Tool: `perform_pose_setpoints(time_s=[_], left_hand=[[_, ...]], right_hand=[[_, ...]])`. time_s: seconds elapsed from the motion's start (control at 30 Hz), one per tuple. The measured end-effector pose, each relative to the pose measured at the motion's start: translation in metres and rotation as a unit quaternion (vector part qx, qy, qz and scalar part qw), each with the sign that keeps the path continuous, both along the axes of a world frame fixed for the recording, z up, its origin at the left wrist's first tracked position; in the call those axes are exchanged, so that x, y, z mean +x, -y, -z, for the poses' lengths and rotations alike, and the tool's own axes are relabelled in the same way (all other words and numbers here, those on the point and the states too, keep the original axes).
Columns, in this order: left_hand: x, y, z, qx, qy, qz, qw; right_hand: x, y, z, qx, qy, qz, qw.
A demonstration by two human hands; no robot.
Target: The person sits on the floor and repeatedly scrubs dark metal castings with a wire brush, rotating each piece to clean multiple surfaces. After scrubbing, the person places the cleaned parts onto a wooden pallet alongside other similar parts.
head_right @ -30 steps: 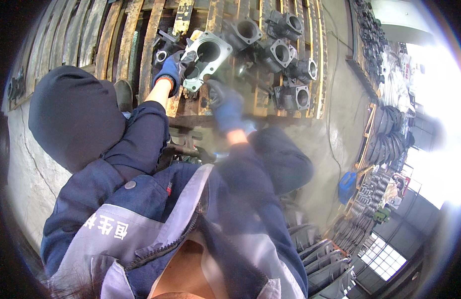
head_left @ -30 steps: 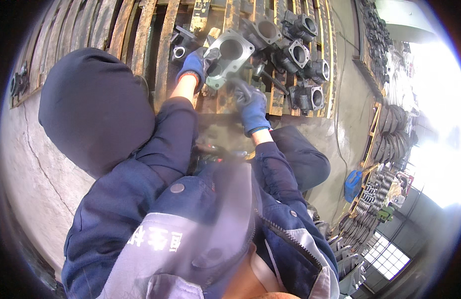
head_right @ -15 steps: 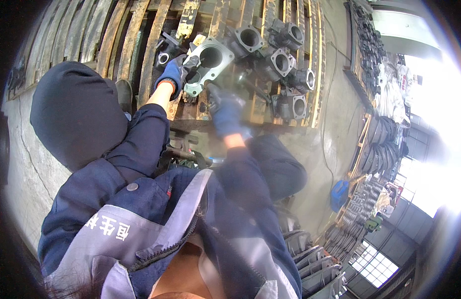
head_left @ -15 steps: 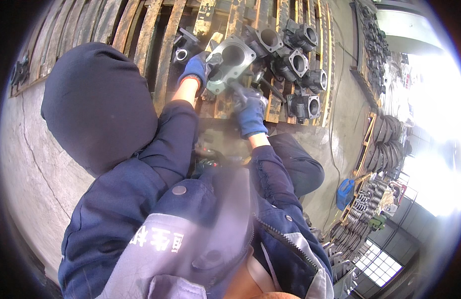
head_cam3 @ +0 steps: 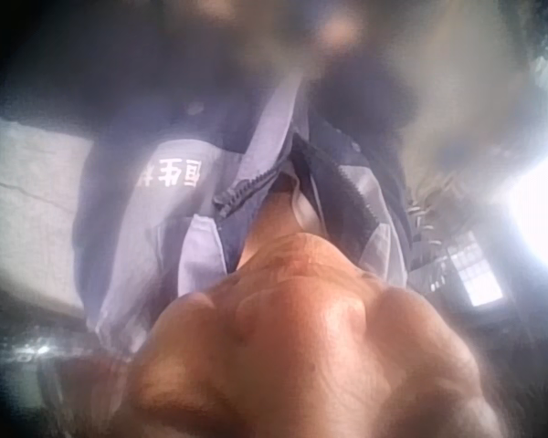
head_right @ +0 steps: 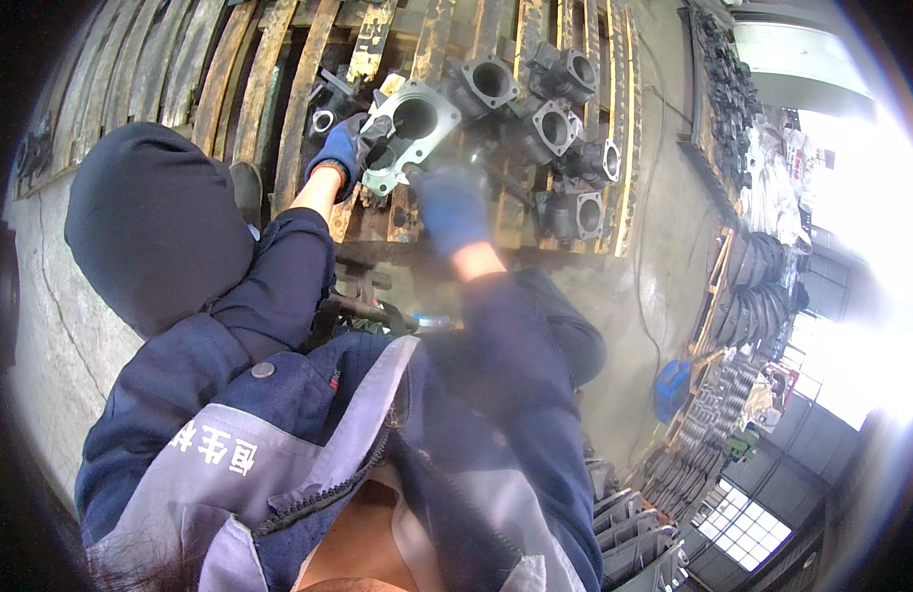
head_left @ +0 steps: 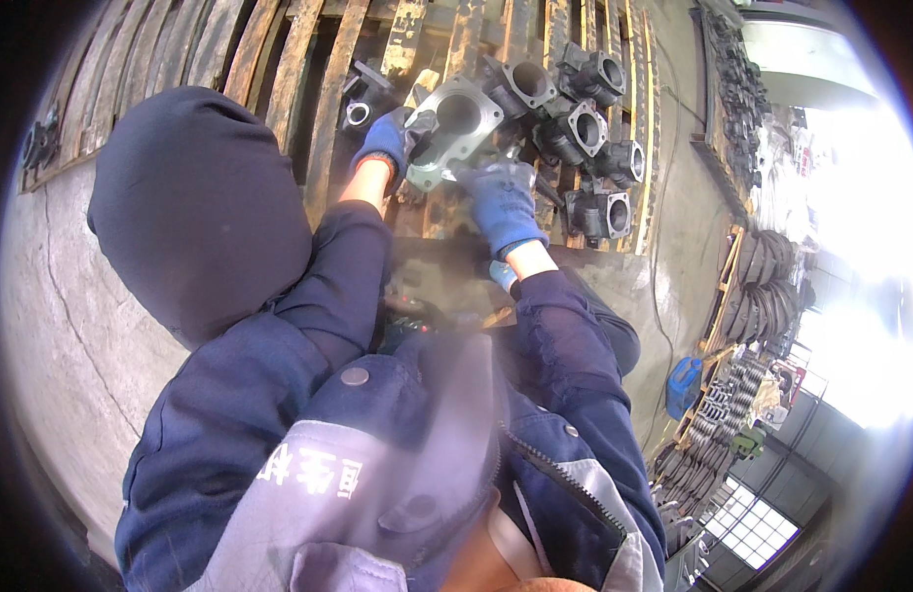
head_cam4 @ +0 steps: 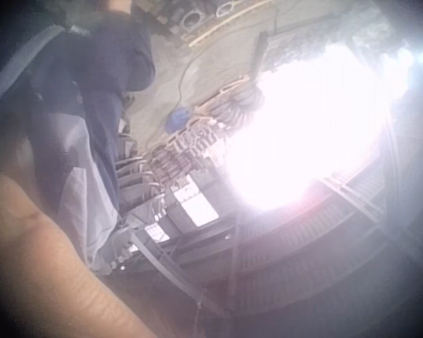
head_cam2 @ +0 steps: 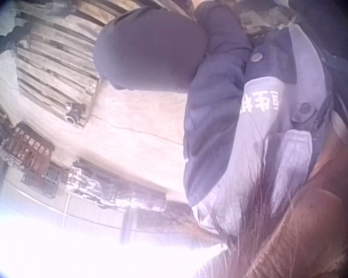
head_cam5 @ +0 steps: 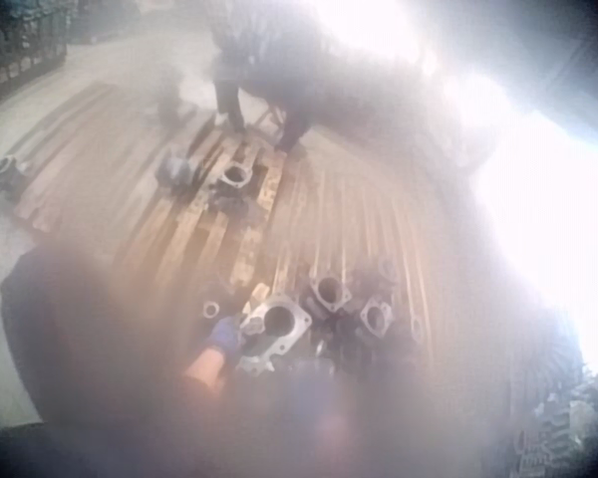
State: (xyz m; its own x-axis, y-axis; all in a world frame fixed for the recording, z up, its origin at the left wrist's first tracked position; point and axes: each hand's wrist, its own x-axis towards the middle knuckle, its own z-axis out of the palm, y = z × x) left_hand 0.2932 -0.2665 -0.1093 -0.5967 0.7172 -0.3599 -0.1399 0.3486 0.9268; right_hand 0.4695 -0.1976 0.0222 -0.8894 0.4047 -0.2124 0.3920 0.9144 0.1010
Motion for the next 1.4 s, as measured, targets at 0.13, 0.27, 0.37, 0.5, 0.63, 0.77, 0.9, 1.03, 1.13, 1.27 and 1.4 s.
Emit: perform_pose_setpoints(time_s=[0.13, 0.27, 0.37, 0.5, 0.63, 0.77, 0.9, 1.03, 1.13, 1.27, 1.4], left_hand=[[0.001, -0.002, 0.011, 0.027, 0.024, -0.004, 0.999], [0.000, -0.008, 0.029, 0.017, 0.020, 0.002, 1.000], [-0.003, -0.012, 0.030, -0.019, -0.032, 0.005, 0.999], [-0.005, -0.010, 0.023, -0.085, -0.130, 0.025, 0.988], [-0.002, -0.009, 0.025, -0.073, -0.111, 0.020, 0.991], [-0.003, -0.011, 0.031, -0.040, -0.123, 0.025, 0.991], [-0.006, -0.010, 0.027, -0.054, -0.122, 0.012, 0.991], [-0.006, -0.007, 0.023, -0.022, -0.072, 0.019, 0.997], [-0.006, -0.008, 0.030, 0.002, -0.014, 0.006, 1.000], [-0.010, -0.010, 0.040, -0.021, -0.099, 0.024, 0.995], [-0.011, -0.008, 0.036, -0.023, -0.077, 0.036, 0.996]], right_hand=[[-0.010, -0.016, -0.008, 0.041, 0.052, -0.074, 0.995], [-0.017, -0.023, -0.006, 0.071, 0.057, -0.089, 0.992], [-0.021, -0.027, -0.004, 0.097, 0.083, -0.099, 0.987], [-0.015, -0.035, -0.003, 0.004, 0.045, -0.014, 0.999], [0.022, -0.033, 0.019, -0.142, -0.172, 0.101, 0.970], [0.079, -0.002, 0.072, -0.435, -0.146, 0.470, 0.754], [0.108, 0.034, 0.110, -0.436, -0.144, 0.385, 0.801], [0.122, 0.046, 0.122, -0.440, -0.095, 0.539, 0.712], [0.135, 0.048, 0.142, -0.463, -0.098, 0.574, 0.668], [0.141, 0.054, 0.167, -0.393, -0.101, 0.384, 0.829], [0.118, 0.063, 0.152, -0.421, -0.104, 0.637, 0.637]])
